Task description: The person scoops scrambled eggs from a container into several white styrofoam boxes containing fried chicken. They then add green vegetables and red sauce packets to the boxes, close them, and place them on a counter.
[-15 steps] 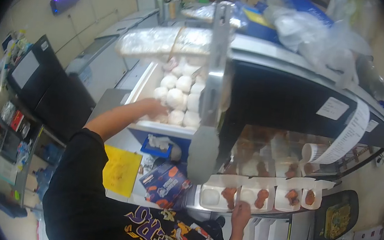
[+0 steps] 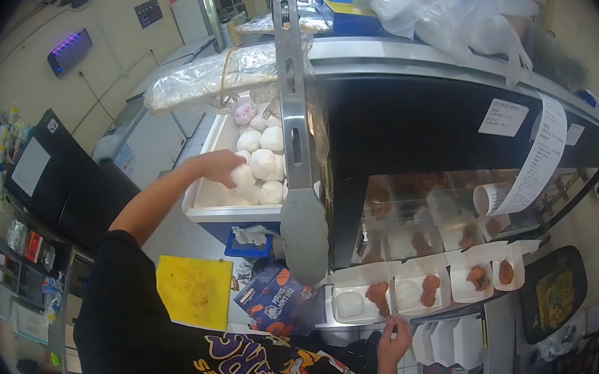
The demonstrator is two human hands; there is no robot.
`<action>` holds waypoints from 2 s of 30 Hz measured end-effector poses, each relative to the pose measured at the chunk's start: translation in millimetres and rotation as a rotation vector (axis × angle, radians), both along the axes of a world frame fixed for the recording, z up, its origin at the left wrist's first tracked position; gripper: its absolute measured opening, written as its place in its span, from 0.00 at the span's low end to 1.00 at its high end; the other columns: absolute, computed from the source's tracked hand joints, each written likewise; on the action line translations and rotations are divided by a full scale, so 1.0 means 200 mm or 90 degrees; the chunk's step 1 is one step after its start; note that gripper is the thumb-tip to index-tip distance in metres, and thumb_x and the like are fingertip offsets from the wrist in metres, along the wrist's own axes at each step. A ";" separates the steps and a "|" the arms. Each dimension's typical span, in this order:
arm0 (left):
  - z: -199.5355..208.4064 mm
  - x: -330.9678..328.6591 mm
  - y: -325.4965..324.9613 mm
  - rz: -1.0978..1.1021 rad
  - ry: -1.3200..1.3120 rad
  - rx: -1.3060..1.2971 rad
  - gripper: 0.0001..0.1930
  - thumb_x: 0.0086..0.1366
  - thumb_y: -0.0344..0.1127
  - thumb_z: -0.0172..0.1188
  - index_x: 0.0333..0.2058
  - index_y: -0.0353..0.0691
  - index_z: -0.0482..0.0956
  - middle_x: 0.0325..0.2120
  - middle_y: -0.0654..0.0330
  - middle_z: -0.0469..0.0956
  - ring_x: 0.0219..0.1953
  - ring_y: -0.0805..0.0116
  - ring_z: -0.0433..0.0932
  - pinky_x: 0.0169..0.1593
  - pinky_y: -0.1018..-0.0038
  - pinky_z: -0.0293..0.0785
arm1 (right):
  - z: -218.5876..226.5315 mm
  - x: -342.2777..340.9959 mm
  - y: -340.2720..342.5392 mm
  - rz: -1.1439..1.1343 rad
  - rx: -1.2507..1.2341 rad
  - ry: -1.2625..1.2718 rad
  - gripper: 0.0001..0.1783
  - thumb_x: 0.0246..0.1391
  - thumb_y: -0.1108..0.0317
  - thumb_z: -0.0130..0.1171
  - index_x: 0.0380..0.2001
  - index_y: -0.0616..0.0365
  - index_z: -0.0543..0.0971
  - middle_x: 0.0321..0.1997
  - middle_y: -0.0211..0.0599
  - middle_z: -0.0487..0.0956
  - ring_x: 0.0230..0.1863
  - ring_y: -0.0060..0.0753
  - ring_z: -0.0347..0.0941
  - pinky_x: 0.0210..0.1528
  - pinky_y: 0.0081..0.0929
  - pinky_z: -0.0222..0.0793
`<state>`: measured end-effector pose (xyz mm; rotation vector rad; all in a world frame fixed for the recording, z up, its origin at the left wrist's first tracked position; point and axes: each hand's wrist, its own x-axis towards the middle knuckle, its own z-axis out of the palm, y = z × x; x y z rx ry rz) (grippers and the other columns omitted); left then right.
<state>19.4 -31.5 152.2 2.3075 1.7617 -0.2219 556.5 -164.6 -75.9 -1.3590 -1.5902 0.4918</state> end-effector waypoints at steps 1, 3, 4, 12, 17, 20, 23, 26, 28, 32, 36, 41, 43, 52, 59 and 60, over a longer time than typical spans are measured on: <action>0.06 -0.01 -0.04 0.023 -0.120 0.050 0.21 0.45 0.32 0.65 0.42 0.40 0.76 0.34 0.57 0.79 0.35 0.61 0.78 0.41 0.66 0.73 | 0.10 -0.07 0.01 0.028 -0.001 0.016 0.06 0.51 0.76 0.53 0.32 0.66 0.77 0.32 0.44 0.77 0.32 0.38 0.74 0.35 0.26 0.68; 0.19 0.12 -0.10 0.061 -0.378 -0.036 0.24 0.45 0.33 0.66 0.44 0.37 0.73 0.35 0.57 0.78 0.37 0.67 0.77 0.42 0.71 0.72 | 0.28 -0.23 0.01 0.099 -0.071 0.119 0.07 0.50 0.75 0.55 0.33 0.65 0.77 0.33 0.43 0.77 0.34 0.35 0.74 0.37 0.26 0.69; 0.26 0.22 -0.14 0.079 -0.506 -0.087 0.26 0.45 0.33 0.67 0.45 0.36 0.71 0.35 0.57 0.77 0.37 0.70 0.76 0.42 0.73 0.72 | 0.33 -0.30 0.03 0.172 -0.068 0.154 0.09 0.49 0.74 0.58 0.35 0.65 0.77 0.35 0.43 0.77 0.36 0.34 0.75 0.39 0.25 0.70; 0.46 0.81 -0.51 -0.198 -0.472 -0.268 0.12 0.55 0.31 0.63 0.38 0.34 0.77 0.34 0.58 0.79 0.36 0.70 0.77 0.41 0.75 0.74 | 0.81 -0.84 -0.12 0.542 -0.529 0.624 0.44 0.42 0.74 0.67 0.60 0.56 0.53 0.51 0.37 0.71 0.52 0.31 0.68 0.54 0.29 0.64; 0.14 0.17 -0.14 0.106 -0.560 -0.154 0.17 0.55 0.33 0.61 0.43 0.34 0.75 0.36 0.58 0.78 0.38 0.68 0.75 0.42 0.72 0.72 | 0.49 -0.66 -0.14 0.474 -0.455 0.673 0.28 0.46 0.69 0.65 0.51 0.60 0.67 0.46 0.35 0.75 0.47 0.25 0.71 0.51 0.25 0.68; -0.27 -0.11 -0.07 0.057 -0.218 0.015 0.16 0.55 0.35 0.59 0.43 0.38 0.75 0.34 0.59 0.77 0.39 0.68 0.73 0.43 0.72 0.69 | 0.28 -0.45 -0.19 0.377 -0.480 0.671 0.33 0.45 0.76 0.63 0.55 0.60 0.61 0.49 0.37 0.71 0.49 0.30 0.70 0.53 0.30 0.68; -0.21 0.22 -0.15 -0.066 -0.063 -0.090 0.18 0.54 0.38 0.59 0.44 0.41 0.75 0.37 0.57 0.77 0.41 0.69 0.72 0.46 0.73 0.67 | 0.13 -0.22 -0.22 0.128 -0.402 0.674 0.31 0.47 0.75 0.62 0.54 0.59 0.60 0.48 0.36 0.71 0.50 0.28 0.68 0.52 0.28 0.66; -0.21 0.22 -0.09 -0.097 -0.106 -0.205 0.21 0.52 0.40 0.60 0.45 0.39 0.75 0.38 0.57 0.77 0.40 0.68 0.74 0.44 0.72 0.68 | 0.07 0.02 -0.13 -0.147 -0.298 0.651 0.26 0.51 0.69 0.60 0.51 0.57 0.63 0.46 0.37 0.71 0.47 0.28 0.68 0.49 0.27 0.67; -0.23 0.22 -0.07 -0.110 -0.046 -0.251 0.22 0.52 0.41 0.60 0.45 0.38 0.74 0.38 0.57 0.77 0.39 0.67 0.74 0.44 0.72 0.68 | 0.13 0.22 0.02 -0.250 -0.240 0.527 0.25 0.53 0.67 0.58 0.52 0.59 0.64 0.46 0.38 0.72 0.47 0.28 0.69 0.49 0.28 0.66; -0.26 0.19 -0.03 -0.099 0.139 -0.331 0.23 0.52 0.42 0.61 0.45 0.36 0.74 0.38 0.57 0.77 0.38 0.67 0.75 0.42 0.71 0.69 | 0.10 0.64 0.46 -0.243 -0.226 0.216 0.38 0.46 0.56 0.64 0.56 0.60 0.60 0.47 0.44 0.73 0.50 0.36 0.70 0.51 0.31 0.65; -0.17 0.02 0.00 0.154 0.117 -0.204 0.24 0.54 0.43 0.60 0.45 0.33 0.73 0.39 0.55 0.77 0.39 0.64 0.76 0.44 0.69 0.69 | -0.04 0.85 0.86 -0.279 -0.195 -0.002 0.43 0.41 0.52 0.67 0.53 0.64 0.58 0.46 0.51 0.73 0.47 0.47 0.72 0.49 0.37 0.66; 0.08 -0.08 -0.40 0.389 -0.779 0.051 0.22 0.65 0.42 0.51 0.53 0.34 0.67 0.47 0.54 0.73 0.45 0.62 0.74 0.48 0.66 0.72 | -0.42 0.92 1.07 -0.103 -0.225 -0.060 0.34 0.42 0.52 0.65 0.44 0.64 0.64 0.38 0.50 0.74 0.41 0.56 0.71 0.43 0.42 0.68; 0.13 0.09 -0.67 0.454 -1.028 0.244 0.23 0.66 0.46 0.50 0.54 0.37 0.65 0.50 0.54 0.70 0.51 0.61 0.71 0.50 0.67 0.71 | -0.38 0.87 1.03 -0.071 -0.183 -0.190 0.28 0.43 0.55 0.64 0.42 0.63 0.68 0.37 0.49 0.73 0.39 0.54 0.70 0.42 0.42 0.67; -0.91 1.85 -1.01 0.659 -1.471 0.211 0.21 0.66 0.48 0.47 0.52 0.42 0.68 0.45 0.57 0.75 0.47 0.62 0.74 0.53 0.60 0.71 | 0.19 0.94 0.58 0.471 -0.219 0.029 0.25 0.50 0.56 0.59 0.47 0.61 0.72 0.43 0.46 0.75 0.47 0.49 0.70 0.50 0.39 0.65; -1.03 3.16 -0.19 0.457 -1.047 -0.057 0.24 0.69 0.42 0.40 0.57 0.31 0.56 0.54 0.46 0.63 0.56 0.58 0.64 0.59 0.67 0.58 | 0.25 1.04 0.59 0.211 -0.143 0.293 0.31 0.52 0.66 0.57 0.57 0.62 0.59 0.53 0.49 0.67 0.54 0.41 0.65 0.58 0.33 0.58; -1.00 3.22 -0.12 0.318 -0.943 -0.008 0.25 0.69 0.42 0.41 0.58 0.30 0.54 0.55 0.46 0.61 0.57 0.58 0.63 0.60 0.67 0.56 | 0.28 1.10 0.68 0.106 -0.184 0.353 0.30 0.52 0.67 0.58 0.56 0.63 0.61 0.52 0.47 0.68 0.52 0.39 0.67 0.56 0.31 0.61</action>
